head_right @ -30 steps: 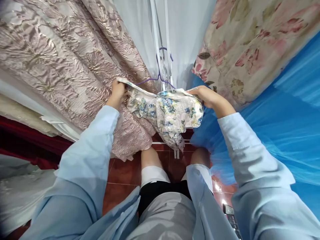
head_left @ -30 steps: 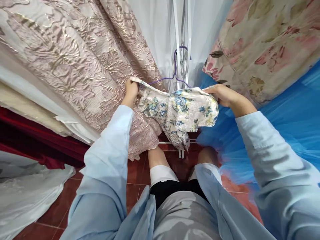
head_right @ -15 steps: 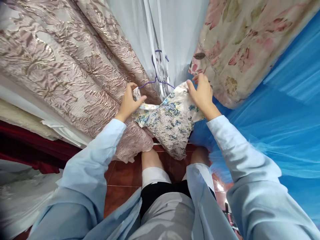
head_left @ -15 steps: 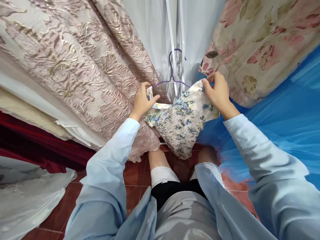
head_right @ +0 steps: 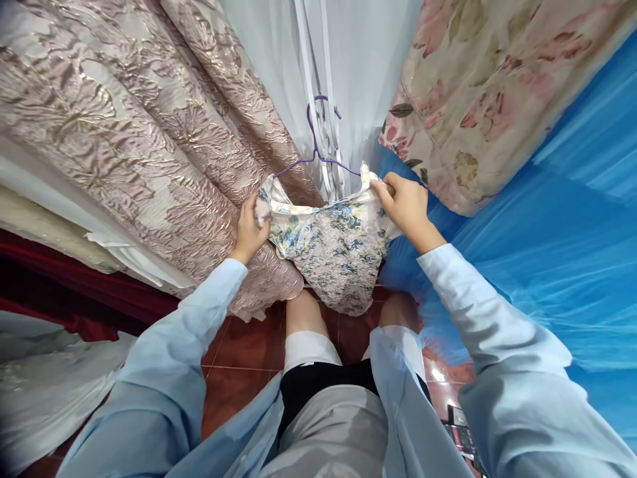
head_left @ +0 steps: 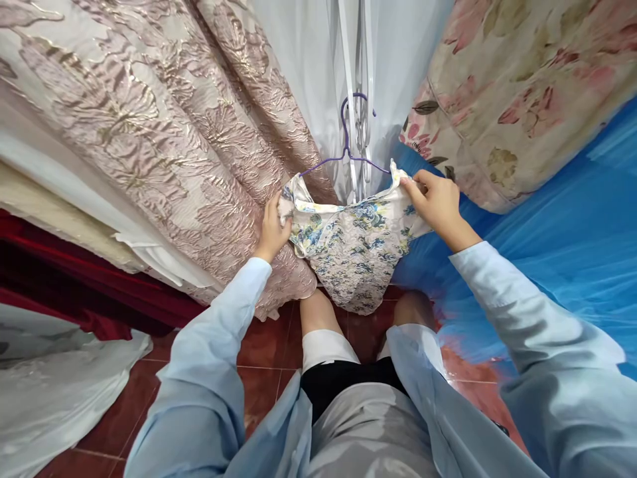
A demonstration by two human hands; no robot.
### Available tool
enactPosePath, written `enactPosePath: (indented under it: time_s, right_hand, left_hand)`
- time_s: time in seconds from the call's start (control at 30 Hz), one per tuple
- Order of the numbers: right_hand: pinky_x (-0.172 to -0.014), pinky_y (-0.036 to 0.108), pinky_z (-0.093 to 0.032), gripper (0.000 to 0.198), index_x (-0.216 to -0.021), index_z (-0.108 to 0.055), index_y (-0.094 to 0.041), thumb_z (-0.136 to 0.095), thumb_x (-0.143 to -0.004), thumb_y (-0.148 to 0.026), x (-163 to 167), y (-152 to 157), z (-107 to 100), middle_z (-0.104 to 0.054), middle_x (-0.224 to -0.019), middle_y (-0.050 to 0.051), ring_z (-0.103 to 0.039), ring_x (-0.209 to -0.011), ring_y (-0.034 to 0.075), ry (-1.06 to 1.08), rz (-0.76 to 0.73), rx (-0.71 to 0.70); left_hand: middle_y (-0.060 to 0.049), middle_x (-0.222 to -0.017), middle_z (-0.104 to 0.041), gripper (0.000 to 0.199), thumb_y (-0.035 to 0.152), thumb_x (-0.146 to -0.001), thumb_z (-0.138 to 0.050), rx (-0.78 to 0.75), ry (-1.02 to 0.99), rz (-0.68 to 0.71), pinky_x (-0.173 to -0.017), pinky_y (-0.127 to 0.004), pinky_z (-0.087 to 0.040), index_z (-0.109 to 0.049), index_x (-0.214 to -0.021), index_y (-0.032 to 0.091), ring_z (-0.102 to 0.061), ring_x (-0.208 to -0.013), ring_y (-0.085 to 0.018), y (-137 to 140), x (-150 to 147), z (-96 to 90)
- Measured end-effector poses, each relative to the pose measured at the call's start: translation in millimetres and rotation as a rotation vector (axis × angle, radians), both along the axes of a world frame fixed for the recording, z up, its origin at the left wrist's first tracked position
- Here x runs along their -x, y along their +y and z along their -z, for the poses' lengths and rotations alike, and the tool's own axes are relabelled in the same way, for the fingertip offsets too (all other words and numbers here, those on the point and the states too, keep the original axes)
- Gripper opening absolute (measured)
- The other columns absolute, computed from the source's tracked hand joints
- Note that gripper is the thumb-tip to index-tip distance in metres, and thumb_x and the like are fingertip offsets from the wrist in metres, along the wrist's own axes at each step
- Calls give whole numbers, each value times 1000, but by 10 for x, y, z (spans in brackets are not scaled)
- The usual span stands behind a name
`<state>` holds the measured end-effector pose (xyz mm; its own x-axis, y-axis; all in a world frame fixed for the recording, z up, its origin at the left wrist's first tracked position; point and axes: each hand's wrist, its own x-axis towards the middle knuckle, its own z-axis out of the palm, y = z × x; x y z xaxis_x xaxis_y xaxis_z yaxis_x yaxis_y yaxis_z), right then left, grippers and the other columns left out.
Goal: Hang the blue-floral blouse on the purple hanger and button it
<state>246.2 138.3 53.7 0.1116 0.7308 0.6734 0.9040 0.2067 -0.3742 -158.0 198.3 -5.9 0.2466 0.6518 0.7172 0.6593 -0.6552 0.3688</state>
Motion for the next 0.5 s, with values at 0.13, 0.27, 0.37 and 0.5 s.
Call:
enactPosePath:
  time_s: [0.13,0.27,0.37,0.5]
  right_hand:
    - [-71,32,-38,36,-92,-65,-19,-46,-100,-49,51,-24,21,-65,-76,7,-59,-81,24,-35,6,-108]
    - [-67,30,-36,35,-95,-67,-20,-41,-102,-42,109,-59,17,-65,-74,7,-61,-77,23,16,49,-91]
    - [-63,29,-31,37,-86,-65,-20,-41,-101,-44,150,-69,44,-64,-68,6,-61,-71,22,15,58,-34]
    - [-62,29,-30,38,-83,-63,-20,-43,-99,-49,147,-84,103,-63,-68,7,-60,-72,23,-32,-10,32]
  left_hand:
    - [-13,-133,-66,42,32,-98,-48,9,-83,-120,-116,-42,-43,-61,-135,18,-60,-127,-27,-13,119,26]
    - [-8,-117,-72,29,28,-97,-46,-43,-347,-202,-110,-37,-46,-70,-112,19,-65,-116,-22,150,150,-282]
    - [-8,-108,-72,20,29,-93,-52,14,-480,-213,-105,-33,-49,-68,-98,19,-65,-110,-20,409,67,-560]
    - [-8,-93,-73,16,31,-85,-60,341,-655,-107,-93,-34,-56,-65,-89,17,-69,-99,-21,682,-68,-720]
